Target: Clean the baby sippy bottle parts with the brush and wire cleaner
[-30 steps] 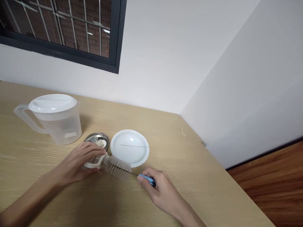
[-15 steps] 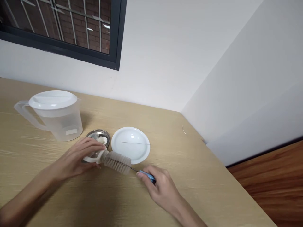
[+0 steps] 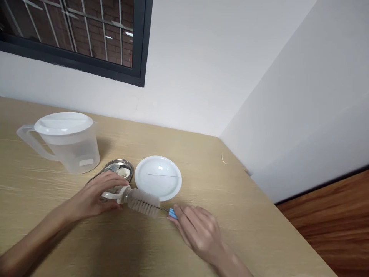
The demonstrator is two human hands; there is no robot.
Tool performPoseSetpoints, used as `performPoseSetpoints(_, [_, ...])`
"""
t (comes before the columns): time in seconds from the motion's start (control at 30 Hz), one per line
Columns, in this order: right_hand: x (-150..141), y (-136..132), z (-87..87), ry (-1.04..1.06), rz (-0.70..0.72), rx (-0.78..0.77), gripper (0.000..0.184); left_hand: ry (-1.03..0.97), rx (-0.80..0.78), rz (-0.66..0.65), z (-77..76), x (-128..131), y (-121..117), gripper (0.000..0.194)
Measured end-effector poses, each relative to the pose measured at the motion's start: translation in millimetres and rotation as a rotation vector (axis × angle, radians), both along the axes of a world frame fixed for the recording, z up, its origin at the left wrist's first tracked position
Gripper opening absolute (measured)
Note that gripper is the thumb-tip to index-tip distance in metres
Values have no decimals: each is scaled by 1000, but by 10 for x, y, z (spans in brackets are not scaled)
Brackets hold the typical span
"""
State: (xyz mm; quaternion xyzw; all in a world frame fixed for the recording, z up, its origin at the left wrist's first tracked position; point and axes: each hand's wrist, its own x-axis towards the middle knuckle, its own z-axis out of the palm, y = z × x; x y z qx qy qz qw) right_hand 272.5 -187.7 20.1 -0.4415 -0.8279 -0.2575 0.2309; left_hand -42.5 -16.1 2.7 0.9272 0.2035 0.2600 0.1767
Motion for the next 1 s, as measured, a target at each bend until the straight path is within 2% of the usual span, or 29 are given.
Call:
performPoseSetpoints(0.03, [-19, 5, 13, 101, -35, -102, 5, -14, 20, -7, 1, 7, -6, 42])
performPoseSetpoints(0.1, [-61, 16, 28, 257, -129, -334, 23, -35, 63, -18, 1, 17, -13, 43])
performPoseSetpoints(0.17, [-87, 26, 19, 265, -201, -442, 30, -40, 95, -20, -3, 21, -10, 45])
performPoseSetpoints(0.2, [-90, 30, 4, 210, -210, -404, 28, -36, 101, -18, -7, 20, -5, 46])
performPoseSetpoints(0.3, [-55, 32, -51, -79, -122, -86, 17, -14, 89, 6, -27, 8, 15, 45])
performPoseSetpoints(0.37, [-11, 24, -70, -230, -35, 68, 21, -2, 60, 19, -42, -3, 28, 45])
performPoseSetpoints(0.47, [45, 16, -51, -290, 20, 134, 29, -10, 21, 20, -51, -14, 34, 44])
performPoseSetpoints(0.6, [40, 35, 1, -152, 27, 101, 19, -51, 40, 13, -28, -5, 13, 43])
performPoseSetpoints(0.7, [-18, 44, 23, 97, -21, -53, 8, -74, 114, -6, -21, 21, -12, 44])
performPoseSetpoints(0.8, [-63, 40, 35, 247, -137, -365, 18, -58, 170, -21, -30, 41, -29, 47])
performPoseSetpoints(0.83, [-66, 39, 36, 233, -163, -404, 20, -48, 169, -22, -31, 42, -32, 47])
performPoseSetpoints(0.87, [-61, 38, 36, 185, -173, -369, 19, -41, 159, -18, -30, 41, -32, 46])
performPoseSetpoints(1.0, [23, 31, 37, -175, -75, 85, 10, -30, 57, 7, -15, 17, -17, 41])
